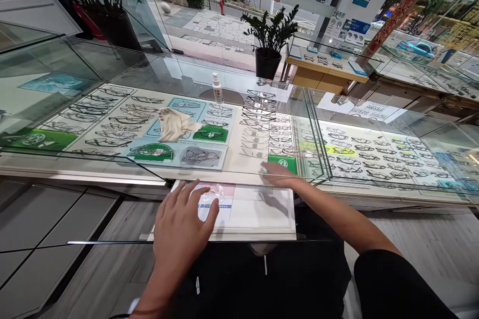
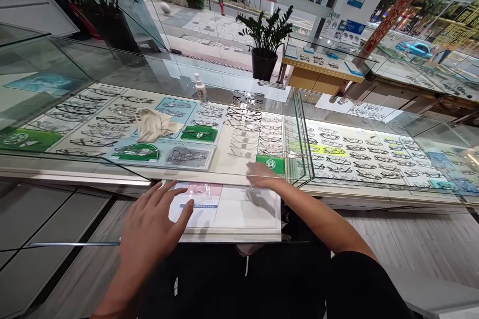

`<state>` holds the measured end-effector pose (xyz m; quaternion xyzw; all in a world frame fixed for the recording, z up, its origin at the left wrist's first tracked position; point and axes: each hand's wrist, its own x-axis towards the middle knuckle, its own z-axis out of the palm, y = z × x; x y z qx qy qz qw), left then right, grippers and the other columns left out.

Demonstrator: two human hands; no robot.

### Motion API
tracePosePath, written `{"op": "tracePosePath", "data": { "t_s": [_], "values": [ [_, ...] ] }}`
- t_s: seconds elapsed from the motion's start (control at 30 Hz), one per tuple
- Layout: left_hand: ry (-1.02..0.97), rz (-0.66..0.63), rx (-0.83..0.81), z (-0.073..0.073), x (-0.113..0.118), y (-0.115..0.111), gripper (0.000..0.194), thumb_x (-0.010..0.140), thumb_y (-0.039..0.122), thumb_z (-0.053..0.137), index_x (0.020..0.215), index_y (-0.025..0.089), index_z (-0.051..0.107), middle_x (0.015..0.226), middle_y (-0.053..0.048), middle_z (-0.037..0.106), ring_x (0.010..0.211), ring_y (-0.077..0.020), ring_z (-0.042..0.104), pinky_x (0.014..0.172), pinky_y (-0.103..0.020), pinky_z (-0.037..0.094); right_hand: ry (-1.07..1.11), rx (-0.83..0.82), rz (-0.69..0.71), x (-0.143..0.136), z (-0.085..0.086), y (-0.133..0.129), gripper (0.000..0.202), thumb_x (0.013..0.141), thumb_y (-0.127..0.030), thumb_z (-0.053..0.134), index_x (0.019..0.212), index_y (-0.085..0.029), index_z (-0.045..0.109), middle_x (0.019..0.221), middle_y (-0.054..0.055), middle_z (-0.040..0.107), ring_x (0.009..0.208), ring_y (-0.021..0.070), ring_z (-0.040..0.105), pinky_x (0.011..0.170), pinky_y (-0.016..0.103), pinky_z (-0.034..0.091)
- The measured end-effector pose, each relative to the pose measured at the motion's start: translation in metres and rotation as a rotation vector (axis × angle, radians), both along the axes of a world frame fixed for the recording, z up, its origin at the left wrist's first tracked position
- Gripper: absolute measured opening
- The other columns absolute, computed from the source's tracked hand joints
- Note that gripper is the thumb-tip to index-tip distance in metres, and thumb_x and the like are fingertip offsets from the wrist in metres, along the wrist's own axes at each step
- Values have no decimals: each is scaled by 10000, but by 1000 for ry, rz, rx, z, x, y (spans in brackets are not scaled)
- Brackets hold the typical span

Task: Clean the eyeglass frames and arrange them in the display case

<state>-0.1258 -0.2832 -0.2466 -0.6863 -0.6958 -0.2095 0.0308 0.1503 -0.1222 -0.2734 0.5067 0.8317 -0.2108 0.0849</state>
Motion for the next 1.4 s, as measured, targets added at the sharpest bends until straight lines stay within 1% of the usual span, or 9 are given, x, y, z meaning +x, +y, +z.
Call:
{"op": "tracePosePath", "data": {
  "t_s": [0.1,0.17,0.23,0.33,0.63,0.8,0.97,1.13,1.4],
  "values": [
    [4,-3,1,1,0,0,419,1038,485,500,1210,177,726,1470,-172,686,1484,-423,526,1216,-612,416,169,-220,221,0,38,-53,339,1074,-376,548,1280,-244,783,1282,63,806,1127,239,734,903,322,539],
    [4,0,0,1,1,0,420,1038,489,498,1204,180,728,1471,-172,686,1484,-423,527,1213,-618,422,212,-193,293,7,72,-75,316,1080,-327,522,1035,-230,819,984,43,824,880,214,723,770,324,497],
    [5,0,4,1,1,0,413,1042,482,494,1203,184,729,1471,-168,687,1487,-418,525,1214,-615,423,215,20,247,20,105,-81,332,1093,-317,510,981,-208,803,949,62,809,874,221,697,789,349,481],
    [14,-6,17,1,2,1,411,1048,470,485,1205,181,731,1470,-166,688,1486,-418,528,1213,-613,425,80,431,55,48,132,-66,350,1105,-306,492,1062,-176,813,1241,133,798,1156,314,663,989,457,470],
    [33,-4,26,-1,1,0,415,1043,471,484,1201,177,733,1460,-170,695,1468,-424,542,1204,-620,434,-188,526,-10,77,107,-40,395,1112,-297,465,1258,-136,795,1452,122,734,1405,374,566,1205,540,374],
    [27,-1,29,-1,1,-1,407,1043,466,488,1201,182,733,1456,-166,696,1467,-421,541,1202,-617,432,-48,460,43,73,129,-70,414,1120,-308,446,1348,-150,753,1447,141,729,1422,368,563,1215,554,394],
    [10,-2,17,0,1,-2,409,1044,463,489,1202,180,737,1458,-163,696,1466,-419,540,1203,-611,425,171,80,285,68,149,-116,448,1145,-377,407,1381,-161,720,1462,137,710,1402,291,608,1228,473,440],
    [7,-1,5,-1,1,-1,423,1046,473,486,1213,178,739,1468,-163,690,1477,-418,528,1211,-608,412,108,-88,317,54,103,-116,437,1121,-336,428,1335,-97,726,1456,196,695,1378,316,623,1191,465,484],
    [24,7,-7,-3,0,-1,424,1052,481,487,1233,187,732,1471,-147,690,1472,-409,528,1201,-600,421,-164,182,-29,47,-22,-45,540,1080,-278,436,1562,-75,568,1684,194,499,1600,370,386,1315,499,310]
  ]
}}
